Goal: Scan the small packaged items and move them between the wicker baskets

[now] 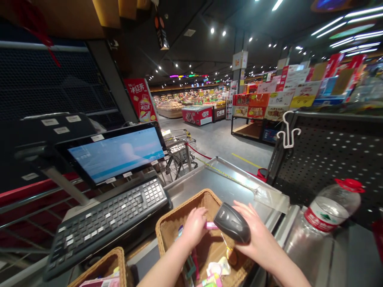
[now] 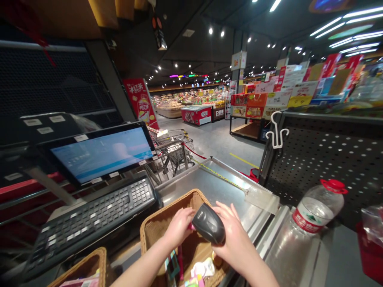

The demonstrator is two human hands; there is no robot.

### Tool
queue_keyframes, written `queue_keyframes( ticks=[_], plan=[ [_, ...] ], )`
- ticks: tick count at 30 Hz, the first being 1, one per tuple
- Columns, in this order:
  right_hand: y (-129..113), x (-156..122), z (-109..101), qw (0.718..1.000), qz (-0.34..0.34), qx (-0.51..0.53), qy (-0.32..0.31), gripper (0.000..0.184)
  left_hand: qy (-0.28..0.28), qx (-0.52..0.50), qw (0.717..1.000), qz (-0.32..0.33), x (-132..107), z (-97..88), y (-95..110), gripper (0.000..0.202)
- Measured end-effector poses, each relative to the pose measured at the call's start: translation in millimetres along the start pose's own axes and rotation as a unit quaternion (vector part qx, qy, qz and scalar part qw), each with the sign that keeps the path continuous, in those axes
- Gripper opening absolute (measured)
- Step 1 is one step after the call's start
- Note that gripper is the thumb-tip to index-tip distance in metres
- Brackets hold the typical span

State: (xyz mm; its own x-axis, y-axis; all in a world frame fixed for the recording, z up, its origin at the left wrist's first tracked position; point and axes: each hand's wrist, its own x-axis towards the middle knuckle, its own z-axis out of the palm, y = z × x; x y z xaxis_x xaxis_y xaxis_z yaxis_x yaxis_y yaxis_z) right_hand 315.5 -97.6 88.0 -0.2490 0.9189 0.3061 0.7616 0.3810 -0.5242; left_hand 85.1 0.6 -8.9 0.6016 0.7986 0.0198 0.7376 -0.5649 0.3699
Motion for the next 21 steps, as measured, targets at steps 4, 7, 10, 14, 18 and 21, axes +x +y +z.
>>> queue_keyframes(
  ticks=[4, 7, 10, 14, 18, 21],
  plan=[
    [-9, 5, 6, 1.0, -0.006, -0.006, 0.004, 0.062, 0.094, 0.027, 0.995, 0.007, -25, -30.1, -7, 0.007],
    [-18, 9, 11, 1.0, -0.02, -0.01, 0.002, 0.062, 0.169, 0.067, 0.983, 0.015, -49, -55.4, -11, 0.008],
    [-30, 12, 16, 0.999, -0.034, -0.017, 0.004, 0.064, 0.211, 0.11, 0.971, -0.001, -76, -82.9, -15, 0.013],
    [-56, 17, 20, 0.998, -0.06, -0.018, -0.002, 0.065, 0.258, 0.17, 0.951, -0.035, -113, -119.1, -22, 0.016],
    [-95, 24, 23, 0.995, -0.099, 0.003, -0.027, 0.065, 0.305, 0.224, 0.922, -0.079, -151, -151.0, -30, 0.013],
    [-127, 29, 28, 0.991, -0.123, 0.027, -0.046, 0.064, 0.33, 0.254, 0.903, -0.105, -176, -169.5, -34, 0.014]
  ],
)
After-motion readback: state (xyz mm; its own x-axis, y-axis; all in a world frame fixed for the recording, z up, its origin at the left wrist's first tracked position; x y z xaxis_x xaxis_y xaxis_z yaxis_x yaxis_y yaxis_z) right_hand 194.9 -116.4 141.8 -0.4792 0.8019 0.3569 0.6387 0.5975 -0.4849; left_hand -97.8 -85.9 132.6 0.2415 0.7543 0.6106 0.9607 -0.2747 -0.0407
